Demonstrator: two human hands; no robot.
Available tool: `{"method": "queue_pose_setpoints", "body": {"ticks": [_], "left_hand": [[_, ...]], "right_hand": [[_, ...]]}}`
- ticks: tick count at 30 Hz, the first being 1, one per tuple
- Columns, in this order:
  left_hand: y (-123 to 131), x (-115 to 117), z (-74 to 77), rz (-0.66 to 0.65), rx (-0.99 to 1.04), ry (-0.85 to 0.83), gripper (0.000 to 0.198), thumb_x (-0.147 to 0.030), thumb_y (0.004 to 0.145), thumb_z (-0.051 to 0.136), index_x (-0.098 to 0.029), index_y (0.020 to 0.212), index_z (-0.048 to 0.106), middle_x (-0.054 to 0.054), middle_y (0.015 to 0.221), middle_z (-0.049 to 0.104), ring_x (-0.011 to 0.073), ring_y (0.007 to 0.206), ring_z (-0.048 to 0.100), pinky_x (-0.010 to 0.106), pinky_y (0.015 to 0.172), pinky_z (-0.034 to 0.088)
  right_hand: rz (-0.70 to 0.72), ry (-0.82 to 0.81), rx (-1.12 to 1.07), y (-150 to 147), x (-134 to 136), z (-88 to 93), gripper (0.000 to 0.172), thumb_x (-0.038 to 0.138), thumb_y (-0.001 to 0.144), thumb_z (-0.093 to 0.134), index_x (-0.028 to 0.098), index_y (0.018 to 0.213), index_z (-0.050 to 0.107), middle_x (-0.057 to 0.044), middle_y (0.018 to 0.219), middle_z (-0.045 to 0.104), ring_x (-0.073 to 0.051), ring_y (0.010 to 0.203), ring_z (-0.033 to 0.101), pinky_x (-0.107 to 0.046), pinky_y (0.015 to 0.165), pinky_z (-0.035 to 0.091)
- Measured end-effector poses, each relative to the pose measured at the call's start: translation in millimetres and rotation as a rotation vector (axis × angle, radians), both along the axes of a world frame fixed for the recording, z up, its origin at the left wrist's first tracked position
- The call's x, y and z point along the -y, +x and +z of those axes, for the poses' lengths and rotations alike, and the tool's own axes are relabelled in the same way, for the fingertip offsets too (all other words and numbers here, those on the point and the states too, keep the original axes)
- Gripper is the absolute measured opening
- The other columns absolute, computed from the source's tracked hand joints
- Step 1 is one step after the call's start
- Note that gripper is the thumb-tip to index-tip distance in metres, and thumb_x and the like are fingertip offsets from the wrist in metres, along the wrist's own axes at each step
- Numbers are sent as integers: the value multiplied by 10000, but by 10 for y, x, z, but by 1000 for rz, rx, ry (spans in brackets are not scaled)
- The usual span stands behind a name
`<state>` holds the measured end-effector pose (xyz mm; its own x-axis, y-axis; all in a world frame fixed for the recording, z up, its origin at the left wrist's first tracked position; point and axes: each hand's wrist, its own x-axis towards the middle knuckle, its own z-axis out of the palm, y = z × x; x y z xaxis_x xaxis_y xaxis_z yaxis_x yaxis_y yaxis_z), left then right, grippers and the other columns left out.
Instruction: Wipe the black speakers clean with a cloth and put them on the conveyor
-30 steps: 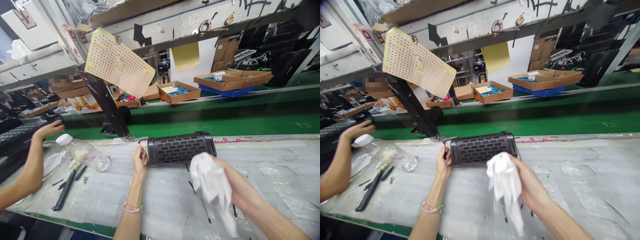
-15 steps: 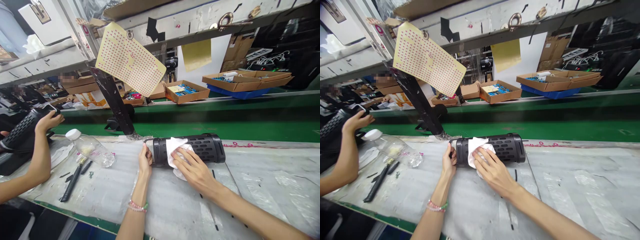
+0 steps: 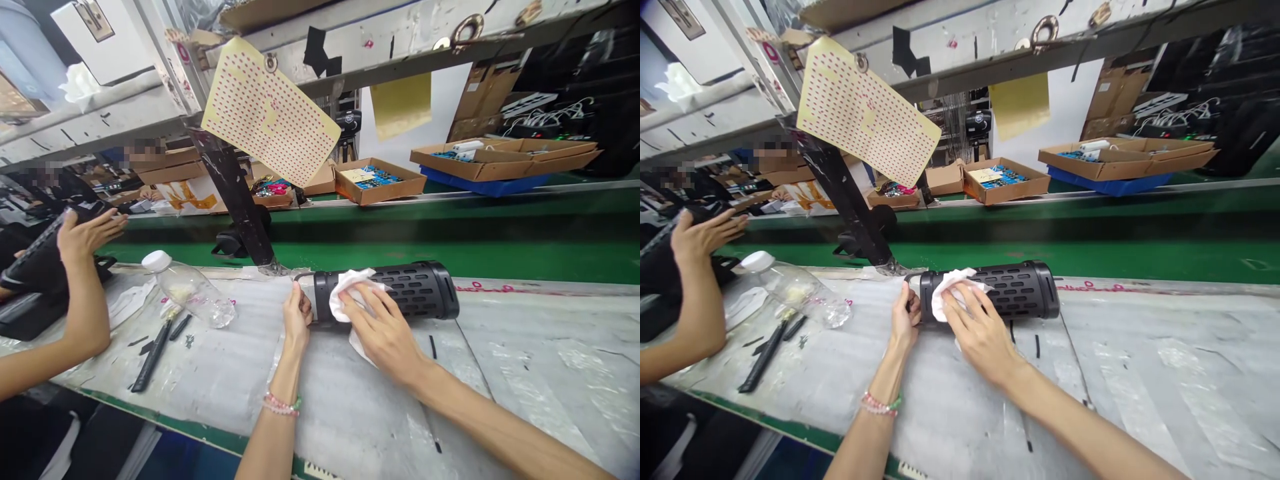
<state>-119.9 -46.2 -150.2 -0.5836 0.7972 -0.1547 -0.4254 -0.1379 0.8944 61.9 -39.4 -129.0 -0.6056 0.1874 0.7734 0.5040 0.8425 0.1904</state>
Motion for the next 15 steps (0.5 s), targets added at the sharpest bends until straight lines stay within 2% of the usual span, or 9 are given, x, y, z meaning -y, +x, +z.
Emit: {"method": "queue_pose_setpoints", "body": {"ticks": [3,7,10,13,15], "left_hand": [[0,5,-5,-8,2,4,668,-755,547,718,-209,581,334,-103,436,285,14,352,161,146,321,73],[11,10,-16,-10,-11,24,668,-748,568,716,-205,571,326,-99,437,292,12,352,168,140,324,80],[17,9,-16,-21,-8,35,662,-739,572,721,-207,582,327,-101,442,291,12,351,168,141,323,78],[10,4,-15,-30,2,36,665,-749,565,715,-210,586,326,-104,438,290,13,347,159,143,317,77],[3,3,-12,-33,10,31,662,-748,565,714,-210,586,329,-104,436,294,13,347,159,143,314,83]], "right_hand": [[8,-32,-14,8,44,-29,359,-49,866,426,65,1135,635,-80,1244,666,-311,1231,535,-446,999,404],[13,-54,1,75,57,-70,315,-36,868,454,104,1068,653,-50,1150,710,-292,1108,588,-451,993,398],[-44,-47,-60,-27,36,-52,301,-12,862,488,111,1083,651,-60,1148,708,-300,1098,584,-461,1000,393],[-57,-46,-104,-135,127,-78,341,-21,855,469,95,1127,638,-87,1141,706,-294,1101,597,-448,1007,400],[15,-162,-134,-98,265,-140,347,6,876,440,116,1138,639,-82,1117,715,-279,1090,620,-434,987,434]]}}
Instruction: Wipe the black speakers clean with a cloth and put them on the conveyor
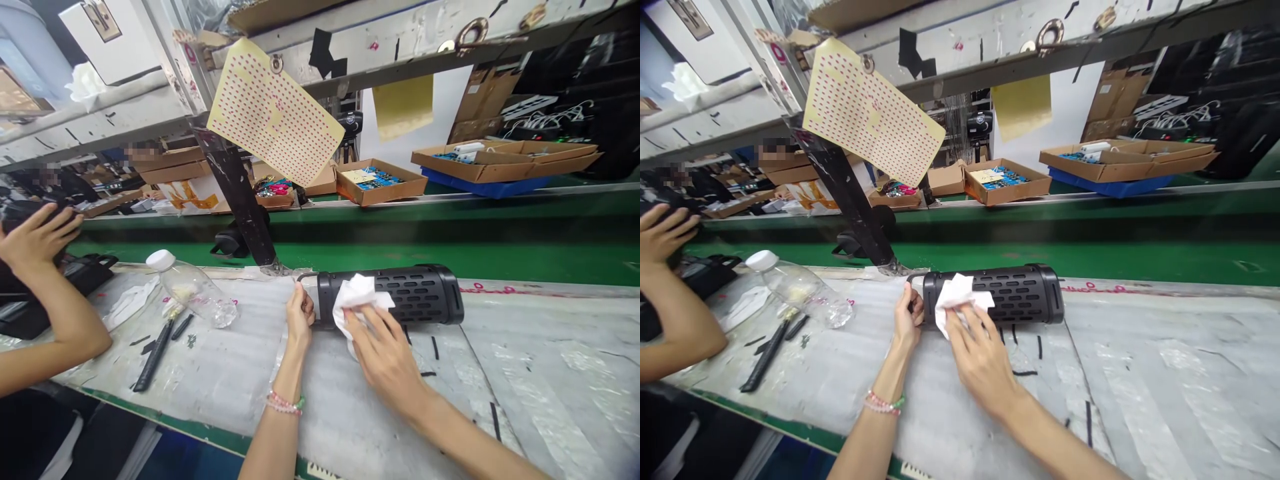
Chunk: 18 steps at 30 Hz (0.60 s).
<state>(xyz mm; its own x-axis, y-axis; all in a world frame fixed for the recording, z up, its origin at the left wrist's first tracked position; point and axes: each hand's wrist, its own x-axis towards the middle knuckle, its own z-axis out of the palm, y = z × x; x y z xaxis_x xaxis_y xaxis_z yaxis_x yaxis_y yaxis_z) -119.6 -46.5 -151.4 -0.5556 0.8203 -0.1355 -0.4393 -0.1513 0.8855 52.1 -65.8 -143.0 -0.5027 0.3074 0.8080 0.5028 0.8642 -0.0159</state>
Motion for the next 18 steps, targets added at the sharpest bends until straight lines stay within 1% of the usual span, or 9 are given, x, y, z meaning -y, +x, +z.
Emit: {"method": "queue_pose_setpoints", "body": {"ticks": [2,5,6,8,10,12,13,16,18], "left_hand": [[-5,0,4,3,8,-4,655,-735,565,723,-207,589,337,-103,436,303,13,350,161,140,314,87],[-6,2,14,8,18,-7,653,-725,556,735,-203,591,346,-103,438,317,9,353,156,135,315,88],[-6,2,17,8,20,-7,655,-727,551,736,-202,590,347,-103,438,318,8,353,154,135,315,87],[-5,5,23,7,23,-9,660,-732,542,738,-202,589,347,-103,439,318,8,355,153,135,314,87],[-2,9,27,6,22,-11,662,-734,538,737,-203,590,345,-103,440,317,9,357,151,135,313,88],[2,12,27,4,19,-12,662,-730,542,736,-205,586,335,-103,440,313,9,359,151,134,314,91],[3,12,24,4,18,-12,662,-727,544,736,-205,584,331,-103,439,311,9,360,153,133,315,91],[0,3,4,12,23,-19,663,-722,547,734,-206,580,320,-105,436,302,10,361,159,133,316,90],[-7,-8,-13,17,32,-31,667,-725,535,737,-210,580,315,-111,432,282,10,359,154,136,314,87]], "right_hand": [[72,-381,-103,135,140,-52,274,123,925,437,171,1069,665,-59,1030,736,-251,983,669,-392,865,518],[36,-1188,-512,410,224,19,244,399,907,514,200,896,655,-45,817,726,-223,695,675,-328,581,543],[2,-1371,-692,488,206,90,267,457,867,556,202,864,635,-39,770,710,-215,621,652,-321,531,528],[-56,-1481,-976,577,109,268,304,507,802,621,209,859,614,-21,735,682,-197,557,613,-314,509,515],[-119,-1289,-1032,542,-39,417,328,510,799,642,213,938,633,-23,806,693,-194,613,630,-306,547,528],[-88,-903,-824,377,-202,467,318,429,841,634,207,1069,650,-59,981,717,-222,814,680,-324,681,565],[-13,-679,-663,258,-279,449,300,346,869,609,195,1125,646,-83,1071,713,-237,932,683,-343,775,569],[242,-157,-223,-109,-425,260,387,72,895,460,137,1253,593,-142,1227,666,-243,1176,611,-391,990,510],[300,-13,-106,-237,-415,80,483,-18,872,377,98,1312,538,-165,1261,642,-235,1246,561,-396,1020,497]]}}
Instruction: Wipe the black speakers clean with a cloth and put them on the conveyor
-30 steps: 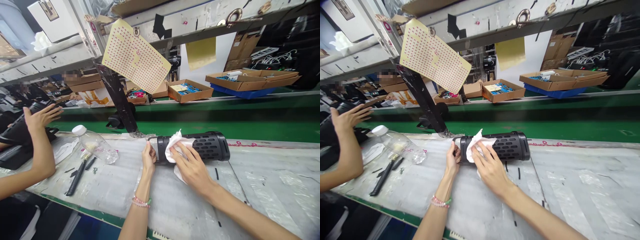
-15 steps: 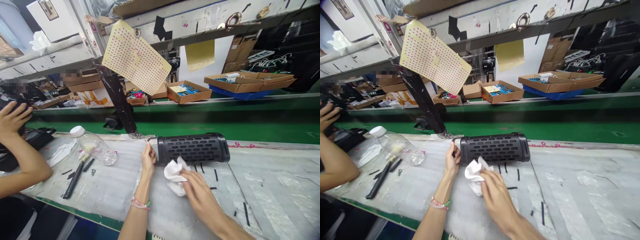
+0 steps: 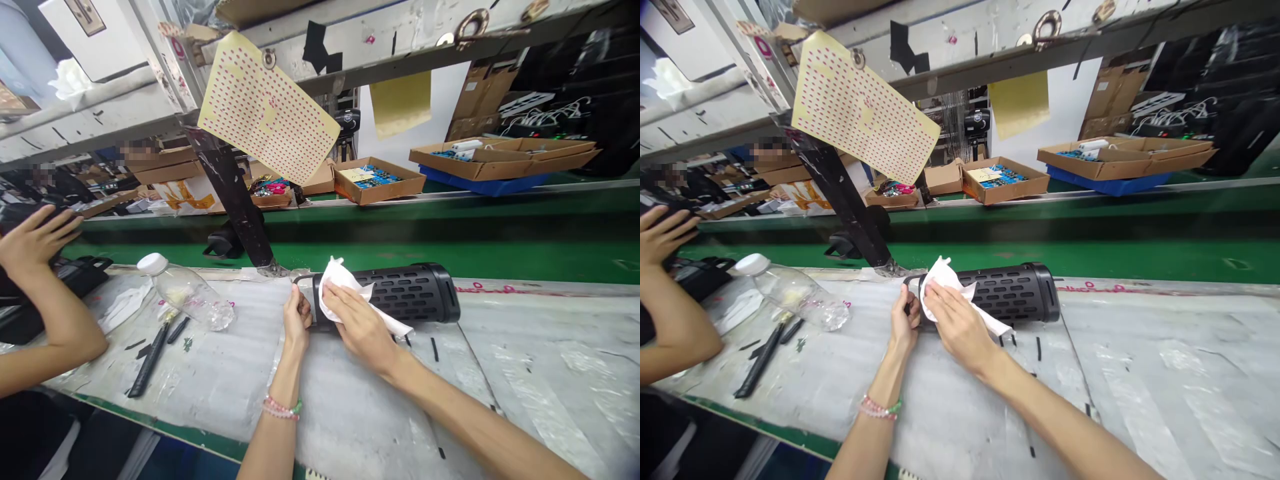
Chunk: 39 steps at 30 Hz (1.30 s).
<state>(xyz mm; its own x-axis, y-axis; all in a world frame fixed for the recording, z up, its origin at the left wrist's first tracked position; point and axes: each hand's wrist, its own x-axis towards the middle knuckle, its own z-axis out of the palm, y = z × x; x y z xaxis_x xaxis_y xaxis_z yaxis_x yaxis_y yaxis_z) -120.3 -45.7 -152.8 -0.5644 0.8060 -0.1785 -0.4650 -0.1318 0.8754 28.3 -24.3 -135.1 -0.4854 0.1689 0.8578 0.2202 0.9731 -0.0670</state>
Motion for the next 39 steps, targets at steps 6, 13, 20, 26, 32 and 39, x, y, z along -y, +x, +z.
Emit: {"method": "queue_pose_setpoints", "body": {"ticks": [6,13,20,26,32,39], "left_hand": [[-12,-11,8,2,-22,-21,659,-744,545,713,-210,601,332,-113,434,298,7,351,146,142,322,80],[-47,-21,-36,24,-145,-55,585,-745,660,621,-201,623,410,-93,449,352,29,336,241,162,322,179],[-112,16,-55,141,-384,-20,570,-743,720,588,-180,815,576,-62,553,511,70,366,383,200,341,323],[-95,17,-93,131,-475,-12,605,-759,782,465,-191,579,510,-55,372,385,91,336,358,211,347,299],[-109,85,-119,124,-548,30,478,-620,833,424,-196,667,565,-61,415,399,95,346,318,208,356,255],[7,331,-111,150,-694,24,454,-511,849,387,-184,618,601,-25,464,419,119,429,412,215,421,321]], "right_hand": [[178,-335,225,341,334,-338,473,0,841,357,161,1206,611,-106,1109,720,-211,1070,667,-388,931,549],[45,-1404,14,645,357,19,279,379,887,483,186,982,661,-28,868,691,-190,769,632,-295,676,480],[73,-1600,-195,604,375,-193,286,453,782,591,176,829,647,-23,816,639,-201,811,557,-296,728,385],[165,-1717,-221,668,431,-125,298,474,701,602,185,771,590,3,753,576,-146,714,495,-255,651,356],[437,-1928,170,833,496,34,138,292,571,532,178,639,566,42,528,417,-91,489,331,-221,464,214],[397,-1823,424,818,625,99,202,170,624,485,202,476,352,52,481,224,-84,475,164,-275,458,86]]}}
